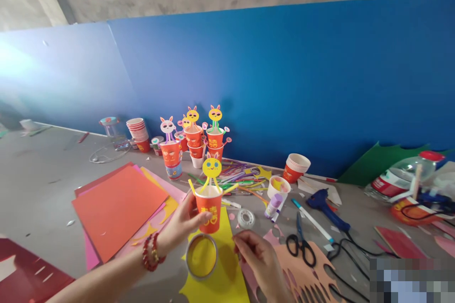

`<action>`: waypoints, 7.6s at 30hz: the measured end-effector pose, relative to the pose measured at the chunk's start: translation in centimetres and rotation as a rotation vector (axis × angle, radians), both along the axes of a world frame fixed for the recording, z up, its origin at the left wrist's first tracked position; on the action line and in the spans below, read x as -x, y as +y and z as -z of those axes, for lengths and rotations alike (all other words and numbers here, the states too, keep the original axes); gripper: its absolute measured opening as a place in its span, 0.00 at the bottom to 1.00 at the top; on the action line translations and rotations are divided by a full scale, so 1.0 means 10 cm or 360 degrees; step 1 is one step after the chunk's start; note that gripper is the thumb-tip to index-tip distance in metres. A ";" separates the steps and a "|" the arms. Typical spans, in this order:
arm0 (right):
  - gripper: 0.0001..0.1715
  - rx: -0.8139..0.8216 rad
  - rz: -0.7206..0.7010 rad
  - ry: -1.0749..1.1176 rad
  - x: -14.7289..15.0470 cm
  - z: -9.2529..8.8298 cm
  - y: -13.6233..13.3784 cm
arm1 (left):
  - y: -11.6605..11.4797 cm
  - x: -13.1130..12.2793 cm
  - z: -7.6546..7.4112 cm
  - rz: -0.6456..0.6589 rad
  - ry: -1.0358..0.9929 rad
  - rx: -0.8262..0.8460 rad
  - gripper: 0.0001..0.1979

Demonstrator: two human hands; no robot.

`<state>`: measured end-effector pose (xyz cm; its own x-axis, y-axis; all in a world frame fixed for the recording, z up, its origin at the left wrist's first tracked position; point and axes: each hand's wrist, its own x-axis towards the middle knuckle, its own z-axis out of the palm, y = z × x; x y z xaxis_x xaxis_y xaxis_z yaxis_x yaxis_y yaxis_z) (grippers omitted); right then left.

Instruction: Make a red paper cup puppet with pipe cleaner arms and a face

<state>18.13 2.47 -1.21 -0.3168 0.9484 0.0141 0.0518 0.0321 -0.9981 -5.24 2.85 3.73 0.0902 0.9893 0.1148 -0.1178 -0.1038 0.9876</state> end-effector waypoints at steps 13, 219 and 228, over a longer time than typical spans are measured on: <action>0.24 -0.0011 -0.0194 -0.0140 -0.01 -0.01 -0.01 | 0.07 0.80 0.30 -0.0318 0.0428 0.0338 0.24; 0.12 -0.1141 0.0129 -0.1288 -1.04 0.09 0.11 | -0.20 -0.71 0.36 0.0744 0.1606 -0.0709 0.28; 0.10 -0.1105 0.0105 -0.1279 -1.04 0.10 0.11 | -0.21 -0.70 0.39 0.0739 0.1569 -0.0742 0.28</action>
